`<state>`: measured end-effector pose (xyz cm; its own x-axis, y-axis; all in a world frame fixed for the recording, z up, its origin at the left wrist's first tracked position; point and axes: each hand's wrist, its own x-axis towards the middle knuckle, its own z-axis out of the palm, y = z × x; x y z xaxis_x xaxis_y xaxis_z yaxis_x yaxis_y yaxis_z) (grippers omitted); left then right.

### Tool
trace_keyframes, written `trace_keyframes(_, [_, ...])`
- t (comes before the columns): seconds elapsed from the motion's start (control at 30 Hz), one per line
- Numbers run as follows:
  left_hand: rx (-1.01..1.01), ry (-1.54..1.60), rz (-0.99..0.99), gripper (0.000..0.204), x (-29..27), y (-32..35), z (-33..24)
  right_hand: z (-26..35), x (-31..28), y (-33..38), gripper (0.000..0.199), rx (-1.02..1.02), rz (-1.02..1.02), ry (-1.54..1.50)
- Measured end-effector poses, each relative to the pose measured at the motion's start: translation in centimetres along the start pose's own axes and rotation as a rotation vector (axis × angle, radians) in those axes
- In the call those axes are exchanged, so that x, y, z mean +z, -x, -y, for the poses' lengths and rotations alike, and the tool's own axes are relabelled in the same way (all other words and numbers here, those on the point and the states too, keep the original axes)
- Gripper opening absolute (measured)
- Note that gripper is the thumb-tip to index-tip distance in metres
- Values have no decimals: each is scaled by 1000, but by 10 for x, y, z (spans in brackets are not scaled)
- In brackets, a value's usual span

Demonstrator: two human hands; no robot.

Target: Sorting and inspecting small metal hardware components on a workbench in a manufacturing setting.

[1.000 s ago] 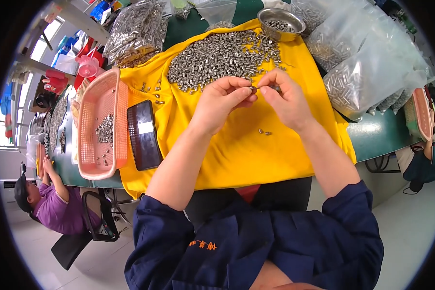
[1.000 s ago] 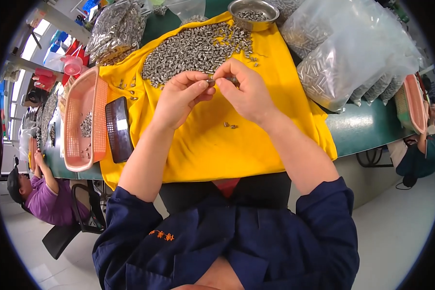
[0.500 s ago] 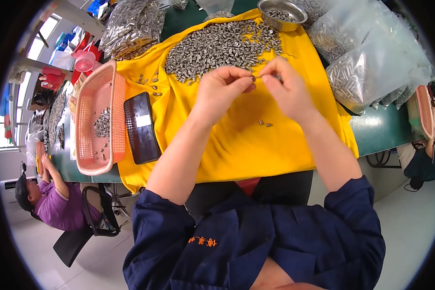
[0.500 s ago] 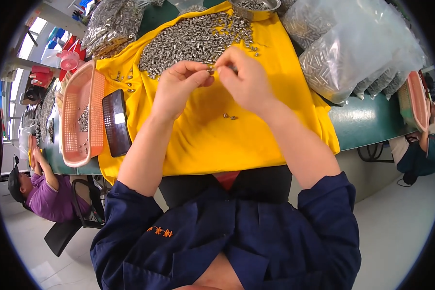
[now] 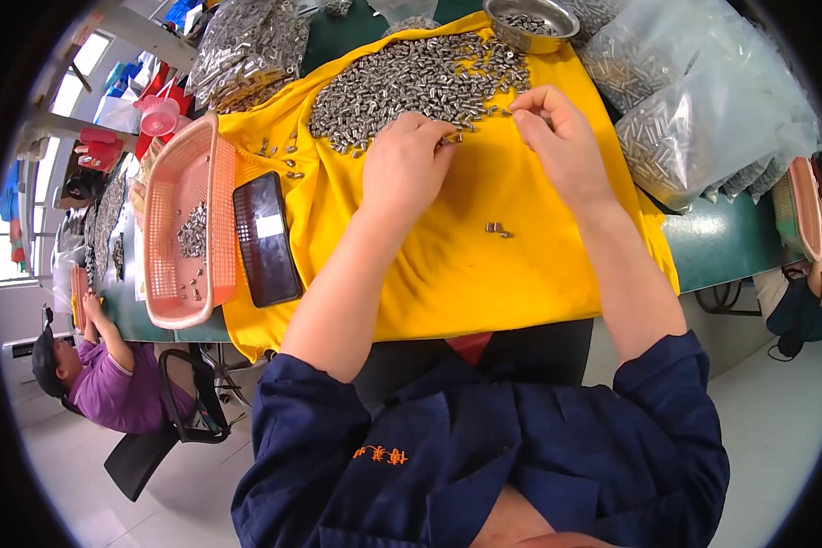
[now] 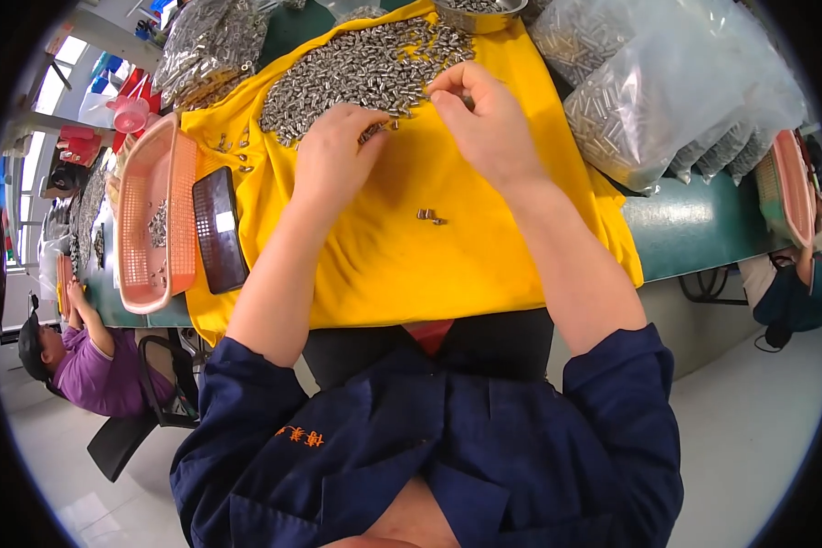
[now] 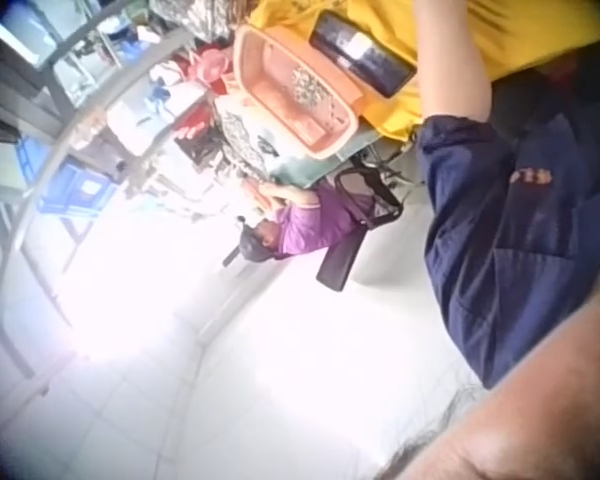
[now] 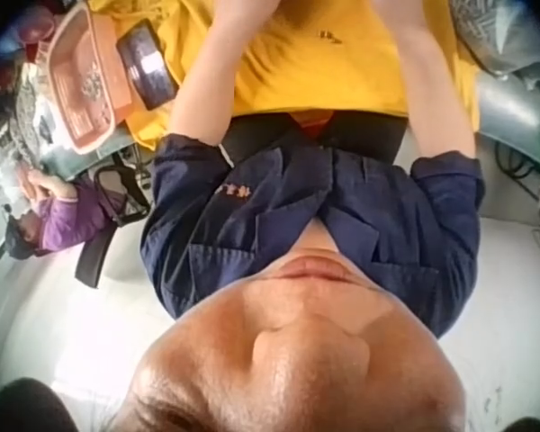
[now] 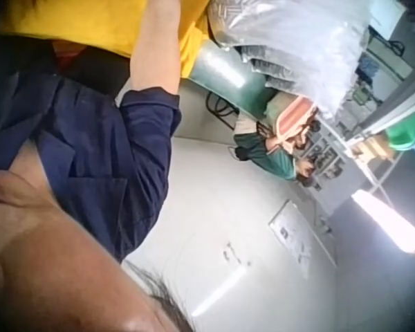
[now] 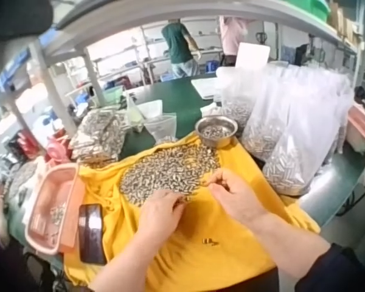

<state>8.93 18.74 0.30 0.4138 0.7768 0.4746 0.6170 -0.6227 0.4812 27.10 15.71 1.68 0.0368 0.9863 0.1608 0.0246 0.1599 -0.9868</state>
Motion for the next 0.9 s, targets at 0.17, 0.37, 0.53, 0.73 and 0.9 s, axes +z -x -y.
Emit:
trace_keyframes(0.17, [-23,-165,115,14,0,1,1,1,3,2,7,-89,-8,45])
trace_keyframes(0.37, [-54,-110,170,14,-10,3,4,1,3,2,8,-97,-21,75])
trace_keyframes(0.53, [-71,-130,196,13,-11,3,7,0,4,2,8,-76,-15,95])
trace_keyframes(0.73, [18,-90,162,12,-13,2,7,1,6,2,8,-55,8,97])
trace_keyframes(0.9, [19,-167,251,13,-18,6,7,-3,4,1,8,-37,0,125])
